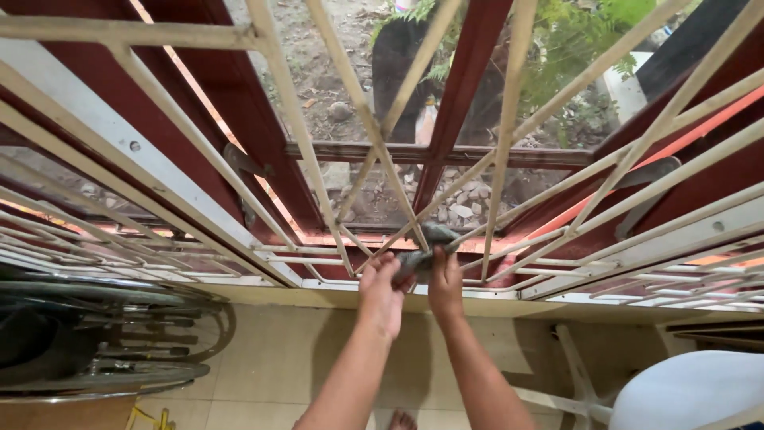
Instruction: The person prepares a wet cloth by wringing it in a blue bowl, then carries the bowl to a sink to rinse the cloth. They proceed to wipe the metal bars and frame of a window with the damp cloth, moving systematically along the lower and middle sections of the window.
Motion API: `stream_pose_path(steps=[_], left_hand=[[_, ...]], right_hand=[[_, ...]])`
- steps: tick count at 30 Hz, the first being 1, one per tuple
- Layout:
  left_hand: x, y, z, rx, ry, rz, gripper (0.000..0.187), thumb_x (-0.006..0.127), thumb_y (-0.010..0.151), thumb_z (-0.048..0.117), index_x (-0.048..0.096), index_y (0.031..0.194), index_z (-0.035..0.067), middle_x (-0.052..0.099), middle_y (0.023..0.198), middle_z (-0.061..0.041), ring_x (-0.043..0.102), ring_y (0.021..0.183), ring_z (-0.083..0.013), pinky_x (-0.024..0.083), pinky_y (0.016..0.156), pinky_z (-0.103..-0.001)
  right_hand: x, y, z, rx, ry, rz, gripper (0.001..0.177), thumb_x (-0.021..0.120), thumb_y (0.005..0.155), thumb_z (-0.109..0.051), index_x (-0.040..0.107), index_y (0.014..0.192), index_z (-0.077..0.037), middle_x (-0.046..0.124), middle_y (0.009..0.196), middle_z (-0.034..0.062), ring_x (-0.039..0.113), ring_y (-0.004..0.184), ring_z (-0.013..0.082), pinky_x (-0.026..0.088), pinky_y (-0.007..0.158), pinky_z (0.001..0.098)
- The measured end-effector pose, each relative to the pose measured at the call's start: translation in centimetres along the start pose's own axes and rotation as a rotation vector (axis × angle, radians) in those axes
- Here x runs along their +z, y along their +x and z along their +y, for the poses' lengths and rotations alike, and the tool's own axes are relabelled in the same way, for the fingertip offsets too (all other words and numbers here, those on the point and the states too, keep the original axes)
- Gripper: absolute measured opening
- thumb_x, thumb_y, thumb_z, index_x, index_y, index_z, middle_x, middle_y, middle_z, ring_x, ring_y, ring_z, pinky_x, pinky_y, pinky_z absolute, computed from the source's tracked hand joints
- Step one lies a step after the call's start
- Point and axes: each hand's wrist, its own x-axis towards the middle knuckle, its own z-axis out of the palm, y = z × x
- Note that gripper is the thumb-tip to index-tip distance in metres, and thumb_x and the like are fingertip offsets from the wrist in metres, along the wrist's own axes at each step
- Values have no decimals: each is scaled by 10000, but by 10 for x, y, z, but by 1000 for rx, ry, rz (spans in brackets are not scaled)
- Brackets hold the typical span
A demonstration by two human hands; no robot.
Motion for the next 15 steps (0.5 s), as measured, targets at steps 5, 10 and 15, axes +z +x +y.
stream_pose_path(steps=[5, 10, 15], left_hand=[[-11, -12, -11, -45, 37, -111, 447, 876, 1084, 1, 737, 1499, 92, 756, 1253, -142, 824, 1154, -307, 728, 1144, -503], [0, -31, -2, -96, 15, -140, 368, 886, 1092, 120, 789, 1447, 98, 805, 1178, -145, 851, 1076, -323, 749, 1059, -518], [-10, -10, -23, -78, 86, -159, 351, 849, 1139, 125, 830, 1490, 128, 828, 1271, -155, 812, 1188, -342, 707, 1056, -512]], right_hand=[[-10, 3, -1, 50, -219, -3, 502, 584, 1353, -489, 848, 1388, -63, 893, 1237, 282, 823, 1350, 417, 567, 1197, 683], [19, 15, -91, -91, 14, 352, 397, 600, 1381, -427, 774, 1308, -77, 805, 1206, 144, 697, 1223, 209, 533, 1294, 491], [25, -8, -20, -85, -138, 286, 479, 564, 1392, -365, 834, 1317, 23, 799, 1160, 356, 808, 1255, 426, 567, 1179, 633]])
